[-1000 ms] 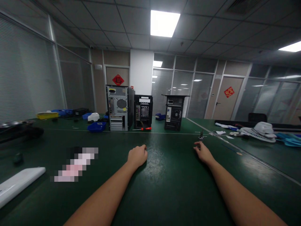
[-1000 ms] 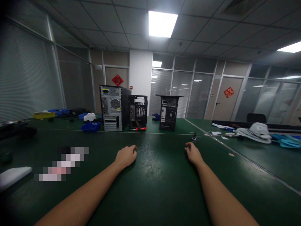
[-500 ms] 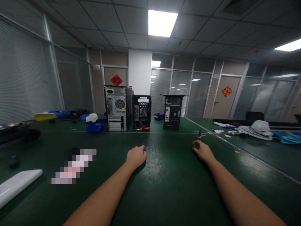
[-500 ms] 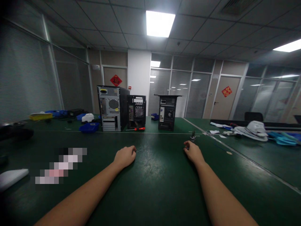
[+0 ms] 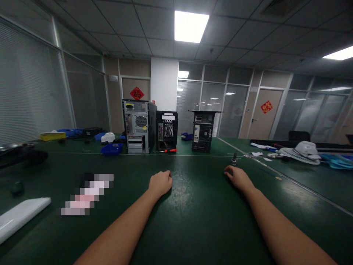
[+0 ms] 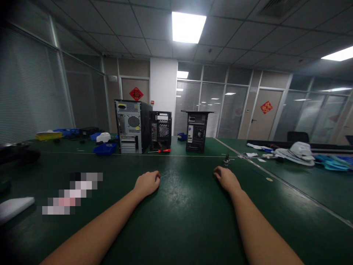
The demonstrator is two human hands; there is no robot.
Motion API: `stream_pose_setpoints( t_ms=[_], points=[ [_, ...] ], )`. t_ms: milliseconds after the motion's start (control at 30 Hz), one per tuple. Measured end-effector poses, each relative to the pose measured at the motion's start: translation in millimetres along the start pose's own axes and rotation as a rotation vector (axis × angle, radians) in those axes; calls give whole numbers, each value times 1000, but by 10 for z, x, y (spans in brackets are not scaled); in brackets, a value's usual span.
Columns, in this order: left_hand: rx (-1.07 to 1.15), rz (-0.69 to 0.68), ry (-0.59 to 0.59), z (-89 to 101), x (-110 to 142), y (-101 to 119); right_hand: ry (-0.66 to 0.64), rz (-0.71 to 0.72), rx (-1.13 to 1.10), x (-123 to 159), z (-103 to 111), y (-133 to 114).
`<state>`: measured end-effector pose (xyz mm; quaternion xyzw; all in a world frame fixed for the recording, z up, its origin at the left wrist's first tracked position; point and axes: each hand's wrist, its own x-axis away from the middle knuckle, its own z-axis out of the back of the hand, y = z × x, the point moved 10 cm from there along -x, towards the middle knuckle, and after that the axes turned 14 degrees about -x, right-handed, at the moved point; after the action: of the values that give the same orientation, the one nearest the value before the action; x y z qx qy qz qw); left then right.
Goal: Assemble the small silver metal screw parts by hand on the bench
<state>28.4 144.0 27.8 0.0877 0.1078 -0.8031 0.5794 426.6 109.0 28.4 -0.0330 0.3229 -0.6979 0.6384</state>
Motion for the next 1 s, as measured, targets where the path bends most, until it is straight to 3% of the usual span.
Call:
stream_pose_setpoints(
  t_ms=[133,267,400,467,667,1000],
  points=[
    [-2,1,2,-13,-7,-3,60,79,-47,9,65,-93],
    [-8,2,5,-22,-12,-3,229,139,-127,45,282,-166],
    [-13,1,10,-22,-10,-1,463,94,-277,108,569,26],
    [-12,2,8,-27,-8,-2,516,78,-346,121,630,171],
    [-9,4,9,-25,-6,-4,456,27,-618,67,516,505],
    [-12,13,-7,-27,-11,-7,397,-35,-624,48,429,423]
  ],
)
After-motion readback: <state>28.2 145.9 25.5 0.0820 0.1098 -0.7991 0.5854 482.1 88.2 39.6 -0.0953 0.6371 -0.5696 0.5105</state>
